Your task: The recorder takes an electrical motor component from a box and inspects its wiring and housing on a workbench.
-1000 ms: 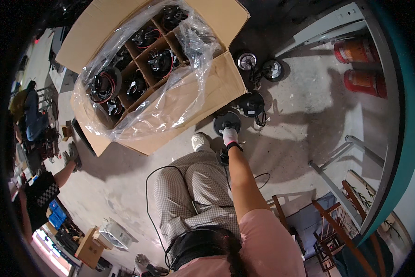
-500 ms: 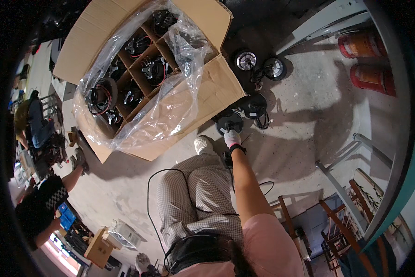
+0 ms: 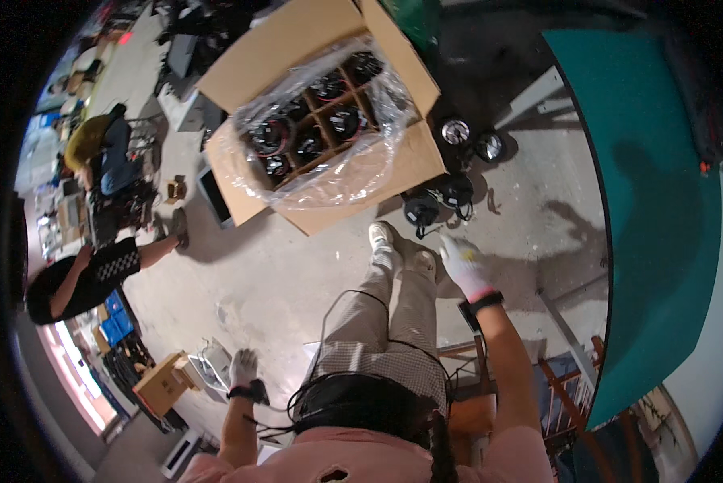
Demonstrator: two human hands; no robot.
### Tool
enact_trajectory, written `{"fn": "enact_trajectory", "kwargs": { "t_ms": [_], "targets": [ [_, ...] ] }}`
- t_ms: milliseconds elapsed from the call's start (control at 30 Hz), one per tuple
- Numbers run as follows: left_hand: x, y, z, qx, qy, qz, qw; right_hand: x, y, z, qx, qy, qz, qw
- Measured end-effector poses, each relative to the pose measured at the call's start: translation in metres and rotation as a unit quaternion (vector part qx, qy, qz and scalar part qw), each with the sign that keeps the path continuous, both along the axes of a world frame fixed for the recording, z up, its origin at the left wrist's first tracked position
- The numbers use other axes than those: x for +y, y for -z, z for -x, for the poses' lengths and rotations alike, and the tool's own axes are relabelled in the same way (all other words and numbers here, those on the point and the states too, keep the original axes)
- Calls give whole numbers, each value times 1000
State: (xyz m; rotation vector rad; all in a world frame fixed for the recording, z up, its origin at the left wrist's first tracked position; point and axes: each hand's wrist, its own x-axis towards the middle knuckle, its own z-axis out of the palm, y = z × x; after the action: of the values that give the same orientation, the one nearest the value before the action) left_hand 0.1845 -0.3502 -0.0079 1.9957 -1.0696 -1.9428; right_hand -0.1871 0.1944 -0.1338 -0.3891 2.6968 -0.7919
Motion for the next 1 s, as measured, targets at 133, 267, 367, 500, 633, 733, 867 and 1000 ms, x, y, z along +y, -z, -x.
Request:
{"fn": "enact_trajectory", "kwargs": {
  "t_ms": [133, 267, 367, 500, 633, 733, 867, 1000],
  "targets": [
    [47, 29, 67, -15, 5, -15, 1000, 25, -96, -31, -109, -22, -77, 991],
    [46, 45, 127, 42, 72, -4, 997, 50, -75, -86, -166, 84, -21, 982],
    [43, 37, 203, 37, 189, 34, 981, 79, -42, -129, -237, 138, -59, 960],
    [4, 53, 283, -48, 339, 136, 930, 91, -15, -172, -367, 182, -60, 910],
    [-15, 92, 376, -64, 481, 359, 797, 89, 12, -152, -409, 191, -110, 886],
    [-34, 108, 442, -83, 555, 406, 721, 49, 11, -95, -398, 276, -23, 875],
    [-47, 147, 521, -129, 599, 467, 637, -52, 3, -1, -386, 358, 82, 846],
    [-8, 161, 601, -176, 649, 432, 601, -98, 19, 61, -306, 297, 89, 900]
  ]
}}
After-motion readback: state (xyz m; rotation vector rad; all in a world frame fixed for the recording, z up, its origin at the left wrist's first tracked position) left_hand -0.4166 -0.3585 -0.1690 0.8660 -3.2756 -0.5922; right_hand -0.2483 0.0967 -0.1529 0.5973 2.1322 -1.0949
